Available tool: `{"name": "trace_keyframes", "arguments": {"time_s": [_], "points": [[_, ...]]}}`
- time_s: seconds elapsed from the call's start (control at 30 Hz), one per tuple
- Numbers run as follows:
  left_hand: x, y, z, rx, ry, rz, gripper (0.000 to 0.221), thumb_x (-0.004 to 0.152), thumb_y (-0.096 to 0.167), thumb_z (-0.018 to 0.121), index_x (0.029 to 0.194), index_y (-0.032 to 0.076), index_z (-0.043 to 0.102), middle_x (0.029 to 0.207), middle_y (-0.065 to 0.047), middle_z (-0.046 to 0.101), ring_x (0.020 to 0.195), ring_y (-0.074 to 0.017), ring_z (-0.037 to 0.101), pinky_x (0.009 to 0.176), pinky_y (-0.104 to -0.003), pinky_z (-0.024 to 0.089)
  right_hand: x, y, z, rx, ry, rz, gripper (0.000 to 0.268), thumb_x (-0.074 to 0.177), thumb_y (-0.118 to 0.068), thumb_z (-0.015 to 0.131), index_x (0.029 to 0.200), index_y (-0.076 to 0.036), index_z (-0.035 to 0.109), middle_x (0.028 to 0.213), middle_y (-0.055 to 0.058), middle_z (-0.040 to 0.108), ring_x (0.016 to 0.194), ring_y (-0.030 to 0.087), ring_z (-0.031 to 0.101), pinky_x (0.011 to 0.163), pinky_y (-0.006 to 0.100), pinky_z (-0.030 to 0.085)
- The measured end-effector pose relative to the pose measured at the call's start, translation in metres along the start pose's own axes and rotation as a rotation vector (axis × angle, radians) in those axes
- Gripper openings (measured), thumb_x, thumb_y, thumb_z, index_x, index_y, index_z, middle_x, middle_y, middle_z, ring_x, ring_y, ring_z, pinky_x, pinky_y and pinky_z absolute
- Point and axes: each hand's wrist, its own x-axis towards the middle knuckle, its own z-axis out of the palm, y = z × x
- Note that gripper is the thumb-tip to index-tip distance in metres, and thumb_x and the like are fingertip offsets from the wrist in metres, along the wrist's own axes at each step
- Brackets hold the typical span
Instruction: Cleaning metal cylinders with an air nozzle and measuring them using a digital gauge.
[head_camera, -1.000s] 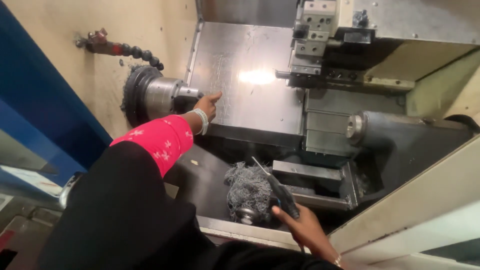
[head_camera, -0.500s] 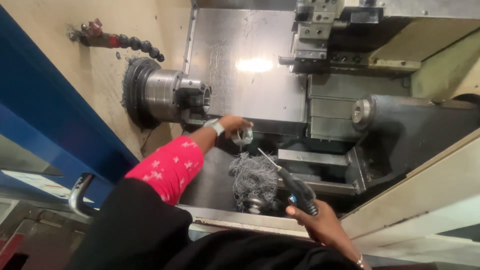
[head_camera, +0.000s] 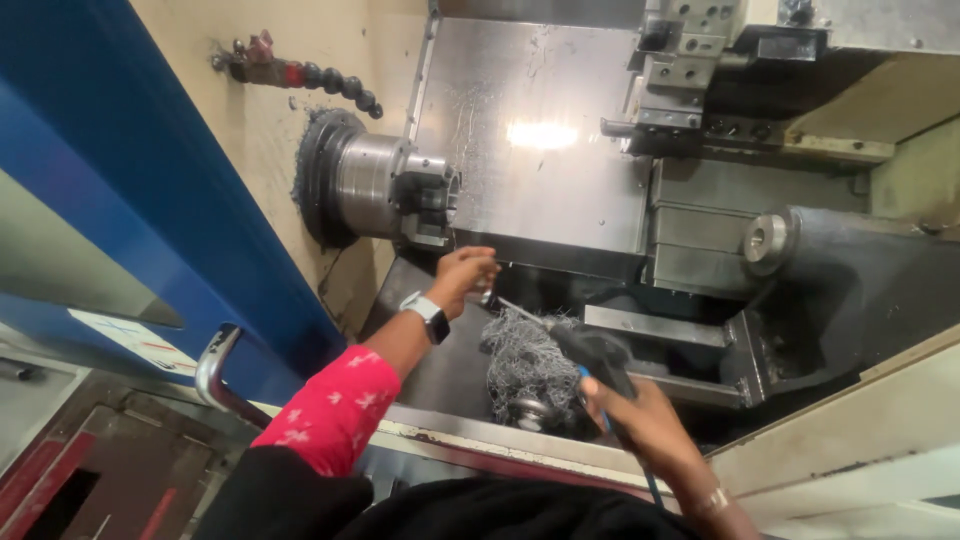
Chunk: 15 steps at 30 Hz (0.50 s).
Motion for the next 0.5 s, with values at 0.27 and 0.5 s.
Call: {"name": "trace_keyframes", "arguments": {"time_s": [0.27,0.5], "points": [[-0.080,0.011,-0.043,0.002,0.058,0.004,0.012,0.093,0.018,0.070,0.101,0.011,0.065,0.080,0.000,0.068,0.062,-0.0099,0.063,0.056,-0.028,0.054,0.106,-0.069,0.031,-0.001,0.014,-0.204,0.055,0.078,-0.060,0.075,0.072,-0.006,0.071,0.065,0.002,0.066,0.058,0.013,0.062,0.056,0.026,0.049],[-0.136,0.024,-0.075,0.132,0.019,-0.078,0.016,0.090,0.020,0.070,0.103,0.009,0.072,0.091,-0.001,0.070,0.079,-0.0119,0.069,0.069,-0.028,0.058,0.143,-0.078,0.039,-0.012,-0.020,-0.121,0.057,0.078,-0.060,0.076,0.069,-0.005,0.068,0.061,0.004,0.065,0.054,0.013,0.063,0.053,0.027,0.051]]}}
